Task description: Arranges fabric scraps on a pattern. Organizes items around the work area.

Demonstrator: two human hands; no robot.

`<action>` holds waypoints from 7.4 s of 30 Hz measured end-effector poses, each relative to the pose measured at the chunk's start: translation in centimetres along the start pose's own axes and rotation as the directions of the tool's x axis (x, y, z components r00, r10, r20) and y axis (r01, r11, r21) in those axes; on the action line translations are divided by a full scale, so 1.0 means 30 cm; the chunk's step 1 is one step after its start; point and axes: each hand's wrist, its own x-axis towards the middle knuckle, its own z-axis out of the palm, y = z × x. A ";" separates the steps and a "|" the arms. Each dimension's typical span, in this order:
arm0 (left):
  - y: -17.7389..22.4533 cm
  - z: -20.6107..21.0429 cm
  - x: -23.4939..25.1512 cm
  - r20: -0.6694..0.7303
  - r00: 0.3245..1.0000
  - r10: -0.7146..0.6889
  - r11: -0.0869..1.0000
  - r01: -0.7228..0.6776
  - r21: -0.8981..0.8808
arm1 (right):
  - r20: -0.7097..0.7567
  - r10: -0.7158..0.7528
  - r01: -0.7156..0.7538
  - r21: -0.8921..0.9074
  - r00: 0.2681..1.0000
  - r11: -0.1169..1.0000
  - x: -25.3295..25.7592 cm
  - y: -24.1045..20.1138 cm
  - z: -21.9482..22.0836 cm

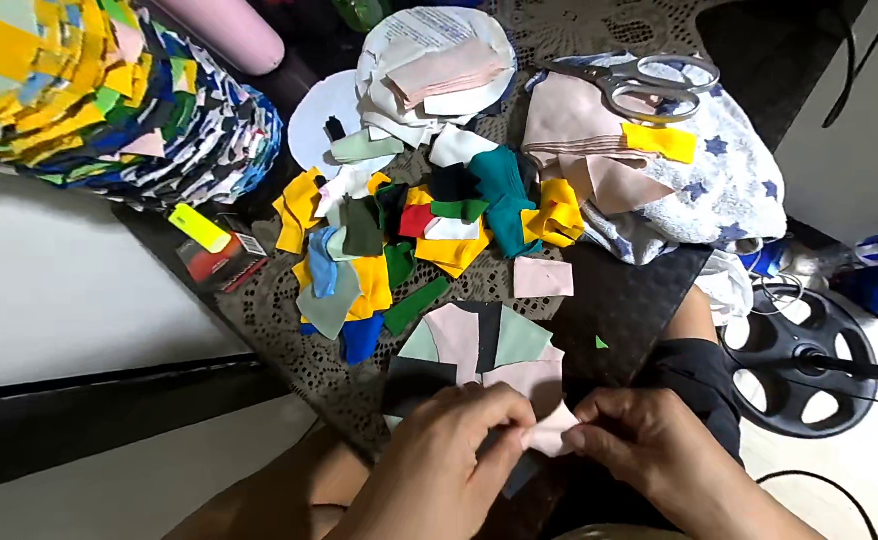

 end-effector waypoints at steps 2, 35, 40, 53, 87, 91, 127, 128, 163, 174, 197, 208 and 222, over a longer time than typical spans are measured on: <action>-0.004 0.016 0.009 -0.044 0.991 -0.128 0.992 0.127 -0.006 | -0.089 -0.112 0.085 -0.263 0.990 0.961 0.017 -0.005 0.013; -0.026 0.046 0.147 -0.170 0.967 -0.189 0.907 0.238 0.347 | -0.172 -0.228 0.029 -0.736 0.958 0.676 0.143 -0.056 -0.103; -0.041 0.043 0.155 -0.170 0.979 -0.111 0.912 0.168 0.374 | -0.154 -0.253 0.063 -0.728 0.955 0.683 0.130 -0.039 -0.104; -0.052 0.041 0.161 -0.148 0.988 -0.053 0.902 0.111 0.417 | -0.073 -0.465 0.227 -0.799 0.882 0.556 0.149 0.011 -0.006; -0.055 0.158 0.062 -0.202 0.969 0.140 0.889 -0.033 0.457 | -0.445 -0.551 0.338 -0.473 0.706 0.814 0.121 0.099 -0.171; -0.094 0.222 0.030 -0.107 0.981 0.161 0.809 -0.069 0.584 | -0.490 -0.507 0.282 -0.461 0.709 0.841 0.101 0.148 -0.195; -0.156 0.059 0.003 -0.095 0.986 0.137 0.960 -0.109 0.257 | -0.496 -0.505 0.298 -0.438 0.706 0.848 -0.037 0.184 -0.176; -0.162 0.042 0.003 -0.102 0.984 0.145 0.964 -0.117 0.238 | -0.492 -0.500 0.302 -0.428 0.713 0.852 -0.047 0.188 -0.172; -0.121 -0.013 0.005 -0.108 0.986 0.127 0.944 -0.086 0.317 | -0.084 0.275 -0.210 0.448 0.958 0.869 -0.180 0.121 0.148; -0.105 0.048 0.051 0.043 0.972 0.232 0.892 -0.230 0.388 | -0.180 0.366 -0.207 0.569 0.913 0.796 -0.173 0.134 0.087; -0.090 0.034 0.052 0.037 0.961 0.276 0.920 -0.274 0.281 | -0.127 0.436 -0.347 0.429 0.891 0.834 -0.101 0.048 0.016; -0.071 -0.130 0.015 -0.351 0.920 0.176 0.937 -0.048 0.345 | -0.108 0.385 -0.351 0.244 0.917 0.904 -0.123 0.020 -0.009; -0.084 -0.236 -0.085 -0.664 0.747 -0.012 1.000 0.017 0.001 | -0.162 0.333 -0.280 0.283 0.929 0.917 -0.115 -0.067 -0.071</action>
